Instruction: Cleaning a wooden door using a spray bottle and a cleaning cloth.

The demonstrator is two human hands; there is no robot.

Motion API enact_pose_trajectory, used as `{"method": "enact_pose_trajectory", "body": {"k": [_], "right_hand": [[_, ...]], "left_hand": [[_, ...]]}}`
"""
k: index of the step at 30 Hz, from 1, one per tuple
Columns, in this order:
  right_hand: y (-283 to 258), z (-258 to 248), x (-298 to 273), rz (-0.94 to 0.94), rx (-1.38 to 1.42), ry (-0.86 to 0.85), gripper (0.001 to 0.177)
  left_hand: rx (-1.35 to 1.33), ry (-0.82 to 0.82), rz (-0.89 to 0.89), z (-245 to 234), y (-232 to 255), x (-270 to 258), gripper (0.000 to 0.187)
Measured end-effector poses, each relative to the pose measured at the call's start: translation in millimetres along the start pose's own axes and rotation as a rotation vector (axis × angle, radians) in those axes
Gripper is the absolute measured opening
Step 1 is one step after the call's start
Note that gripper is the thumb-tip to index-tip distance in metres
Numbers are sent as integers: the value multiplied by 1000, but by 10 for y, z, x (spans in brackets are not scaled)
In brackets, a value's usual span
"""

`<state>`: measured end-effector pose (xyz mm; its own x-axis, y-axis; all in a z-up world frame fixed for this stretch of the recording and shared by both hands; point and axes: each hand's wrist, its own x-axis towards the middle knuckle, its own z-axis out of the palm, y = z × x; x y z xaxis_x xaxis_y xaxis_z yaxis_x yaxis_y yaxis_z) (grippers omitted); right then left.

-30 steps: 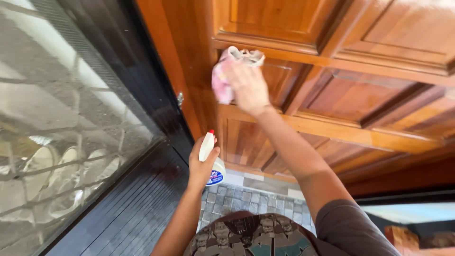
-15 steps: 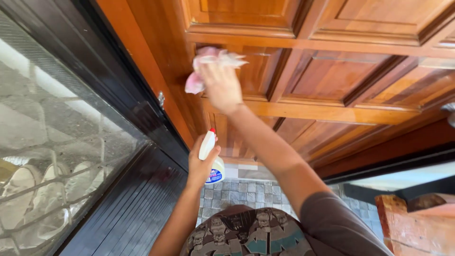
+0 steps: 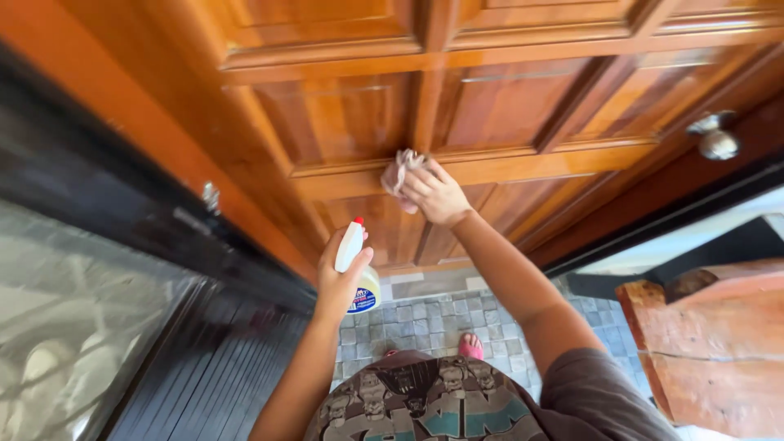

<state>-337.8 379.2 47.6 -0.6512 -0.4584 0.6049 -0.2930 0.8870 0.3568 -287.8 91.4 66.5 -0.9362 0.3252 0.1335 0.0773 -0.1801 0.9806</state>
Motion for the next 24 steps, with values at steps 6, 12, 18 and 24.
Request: {"method": "enact_pose_trajectory", "body": {"k": [6,12,18,24], "right_hand": [[1074,-153,-1284,1083,1362,-17,35],[1483,-534,-1383,211,-161,66,49],[1478,-210,-1243,908,1639,1069,40],[2083,-834,-561,974,381,670,59]], "left_hand": [[0,-75,-4,361,-126,245,43],[14,-158,-8,979,-300,490,41],[-20,-202,-19,1503,-291,667,46],[-3,-217,-38,1964,-300,804,42]]}}
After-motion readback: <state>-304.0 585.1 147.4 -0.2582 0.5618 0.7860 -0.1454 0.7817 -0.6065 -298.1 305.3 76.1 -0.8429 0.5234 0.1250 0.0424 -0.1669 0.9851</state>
